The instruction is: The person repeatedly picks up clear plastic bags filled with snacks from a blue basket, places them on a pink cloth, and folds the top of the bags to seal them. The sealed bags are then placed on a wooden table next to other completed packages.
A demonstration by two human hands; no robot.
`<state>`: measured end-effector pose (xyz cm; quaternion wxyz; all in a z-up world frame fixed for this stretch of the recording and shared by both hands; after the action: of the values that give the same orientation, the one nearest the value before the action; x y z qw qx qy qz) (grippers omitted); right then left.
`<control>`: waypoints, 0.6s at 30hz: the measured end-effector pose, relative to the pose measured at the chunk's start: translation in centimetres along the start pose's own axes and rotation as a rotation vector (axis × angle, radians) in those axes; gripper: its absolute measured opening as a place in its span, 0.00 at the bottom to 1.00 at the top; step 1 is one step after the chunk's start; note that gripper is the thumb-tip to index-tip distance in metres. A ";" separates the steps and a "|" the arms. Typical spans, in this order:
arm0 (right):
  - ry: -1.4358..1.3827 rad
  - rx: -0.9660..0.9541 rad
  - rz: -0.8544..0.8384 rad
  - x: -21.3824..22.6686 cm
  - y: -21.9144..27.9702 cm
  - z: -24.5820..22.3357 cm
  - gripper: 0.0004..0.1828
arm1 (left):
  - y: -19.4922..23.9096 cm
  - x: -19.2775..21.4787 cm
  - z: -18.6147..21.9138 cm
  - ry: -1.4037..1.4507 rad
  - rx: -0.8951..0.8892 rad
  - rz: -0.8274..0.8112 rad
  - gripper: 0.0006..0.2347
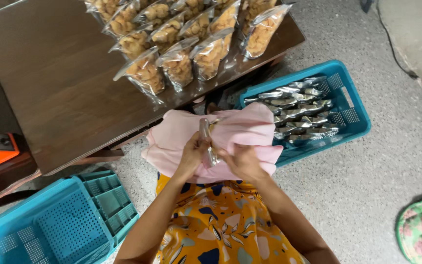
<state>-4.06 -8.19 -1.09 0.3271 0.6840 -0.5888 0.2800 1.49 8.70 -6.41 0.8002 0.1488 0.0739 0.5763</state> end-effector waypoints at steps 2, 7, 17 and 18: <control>0.097 0.550 0.539 1.8 -0.7 -7.4 0.15 | 0.1 0.3 -1.0 -0.055 0.017 0.043 0.04; 0.175 0.430 0.570 0.7 -3.8 -1.7 0.12 | 0.3 -0.1 -0.9 0.109 0.048 0.126 0.06; -1.301 -0.087 0.695 7.9 2.3 19.0 0.18 | 1.9 0.2 10.4 -0.430 -0.237 0.050 0.11; -1.346 -0.094 0.741 9.8 4.5 18.4 0.17 | 3.0 0.2 13.1 -0.489 -0.500 0.033 0.11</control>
<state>-7.09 -29.01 -4.59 -0.1881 0.4505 -0.8629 -0.1305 2.63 7.81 6.97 0.7965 0.0831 -0.2656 0.5368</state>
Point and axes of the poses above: each hand's wrist, its own y-axis away from the middle knuckle, its own x-axis out of the back of the hand, z = x × y, the point moved 8 cm from there along -y, towards the middle knuckle, and after that the axes turned 8 degrees about -y, right-handed, at the moved point
